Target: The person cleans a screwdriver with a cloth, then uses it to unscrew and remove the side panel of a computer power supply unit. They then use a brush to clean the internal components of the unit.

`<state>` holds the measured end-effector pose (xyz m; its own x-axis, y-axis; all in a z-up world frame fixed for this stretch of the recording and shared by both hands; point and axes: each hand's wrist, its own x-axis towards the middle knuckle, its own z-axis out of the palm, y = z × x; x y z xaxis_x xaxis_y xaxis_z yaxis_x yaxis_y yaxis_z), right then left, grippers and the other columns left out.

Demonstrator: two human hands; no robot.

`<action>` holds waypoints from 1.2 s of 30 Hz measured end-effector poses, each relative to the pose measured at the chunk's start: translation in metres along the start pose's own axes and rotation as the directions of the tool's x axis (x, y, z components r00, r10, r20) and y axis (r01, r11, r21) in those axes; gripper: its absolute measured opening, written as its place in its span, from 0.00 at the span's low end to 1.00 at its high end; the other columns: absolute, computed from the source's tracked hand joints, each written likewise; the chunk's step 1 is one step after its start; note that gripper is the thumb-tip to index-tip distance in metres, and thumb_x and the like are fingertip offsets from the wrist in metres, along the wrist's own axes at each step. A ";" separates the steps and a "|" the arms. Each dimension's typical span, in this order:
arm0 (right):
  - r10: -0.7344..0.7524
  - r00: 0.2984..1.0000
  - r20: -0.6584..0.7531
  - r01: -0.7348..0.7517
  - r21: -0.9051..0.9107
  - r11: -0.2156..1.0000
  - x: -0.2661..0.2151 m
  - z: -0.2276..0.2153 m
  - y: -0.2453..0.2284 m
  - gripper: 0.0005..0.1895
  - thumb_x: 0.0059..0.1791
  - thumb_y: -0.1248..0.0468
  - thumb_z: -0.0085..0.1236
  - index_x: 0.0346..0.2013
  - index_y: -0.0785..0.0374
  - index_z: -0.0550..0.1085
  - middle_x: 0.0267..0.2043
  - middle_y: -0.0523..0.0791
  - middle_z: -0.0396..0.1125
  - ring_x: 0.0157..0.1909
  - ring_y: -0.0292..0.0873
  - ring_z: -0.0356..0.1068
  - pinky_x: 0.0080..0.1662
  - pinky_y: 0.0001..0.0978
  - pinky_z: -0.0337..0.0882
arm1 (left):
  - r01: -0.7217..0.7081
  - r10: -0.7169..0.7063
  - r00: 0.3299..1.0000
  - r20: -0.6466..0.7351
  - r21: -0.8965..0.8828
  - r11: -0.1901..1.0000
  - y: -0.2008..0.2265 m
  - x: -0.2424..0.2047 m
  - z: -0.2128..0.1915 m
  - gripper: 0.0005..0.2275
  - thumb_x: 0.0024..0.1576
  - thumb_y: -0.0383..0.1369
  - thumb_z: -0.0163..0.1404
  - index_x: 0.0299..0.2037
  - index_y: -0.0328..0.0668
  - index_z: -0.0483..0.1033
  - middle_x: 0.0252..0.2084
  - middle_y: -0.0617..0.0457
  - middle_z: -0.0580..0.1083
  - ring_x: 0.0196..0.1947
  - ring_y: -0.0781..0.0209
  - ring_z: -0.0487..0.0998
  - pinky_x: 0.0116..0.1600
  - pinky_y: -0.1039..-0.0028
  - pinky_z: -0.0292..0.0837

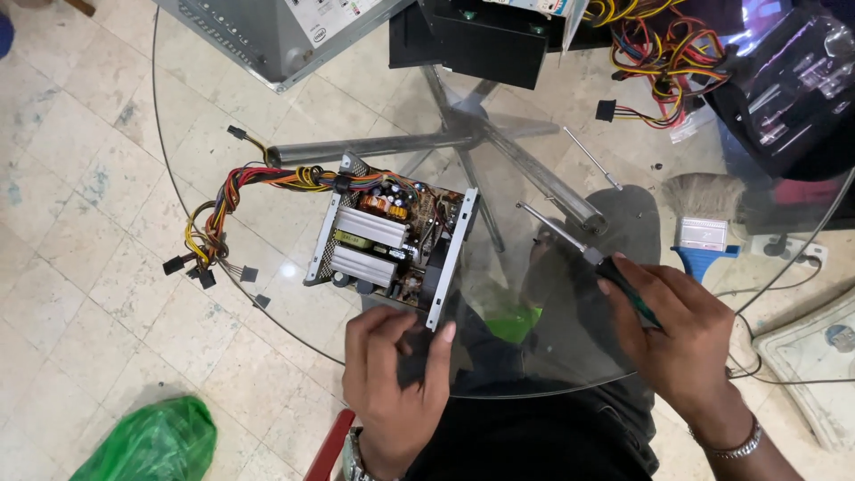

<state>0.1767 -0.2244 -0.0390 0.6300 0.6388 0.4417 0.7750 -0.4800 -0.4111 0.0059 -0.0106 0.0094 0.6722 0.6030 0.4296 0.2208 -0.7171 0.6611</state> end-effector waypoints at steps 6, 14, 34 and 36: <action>0.183 0.983 0.023 -0.180 0.327 0.928 -0.015 -0.026 -0.023 0.11 0.47 0.70 0.67 0.42 0.71 0.77 0.47 0.54 0.76 0.41 0.46 0.79 0.40 0.31 0.76 | -0.149 0.134 0.988 -0.070 -0.287 0.946 0.015 -0.014 0.009 0.05 0.56 0.26 0.58 0.36 0.32 0.75 0.36 0.42 0.78 0.35 0.57 0.83 0.36 0.79 0.86; 0.271 0.962 -0.033 -0.240 0.368 0.898 -0.058 -0.045 -0.037 0.15 0.40 0.68 0.68 0.38 0.74 0.78 0.42 0.55 0.76 0.38 0.45 0.78 0.42 0.32 0.78 | 0.673 -0.198 0.720 0.665 -0.739 -0.035 0.017 -0.031 0.052 0.17 0.70 0.36 0.39 0.54 0.23 0.70 0.39 0.35 0.77 0.26 0.49 0.80 0.24 0.74 0.68; 0.201 0.979 0.019 -0.197 0.310 0.930 -0.071 -0.048 -0.039 0.16 0.42 0.66 0.68 0.44 0.66 0.80 0.44 0.49 0.77 0.42 0.41 0.79 0.50 0.31 0.80 | 0.687 -0.350 0.638 0.686 -0.712 -0.144 0.009 -0.034 0.056 0.13 0.65 0.30 0.50 0.42 0.20 0.80 0.21 0.42 0.75 0.14 0.61 0.71 0.18 0.80 0.60; 0.206 0.978 0.024 -0.203 0.328 0.923 -0.076 -0.046 -0.036 0.17 0.42 0.66 0.68 0.45 0.66 0.80 0.45 0.50 0.77 0.42 0.41 0.79 0.50 0.31 0.80 | 0.685 -0.330 0.646 0.689 -0.713 -0.148 0.008 -0.037 0.057 0.13 0.65 0.30 0.49 0.43 0.21 0.79 0.20 0.42 0.74 0.14 0.61 0.71 0.18 0.78 0.63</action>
<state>0.1037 -0.2830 -0.0211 0.7749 0.5403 0.3281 0.5707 -0.3749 -0.7306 0.0232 -0.0580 -0.0364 0.8479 0.3850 -0.3645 -0.0758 0.7686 0.6353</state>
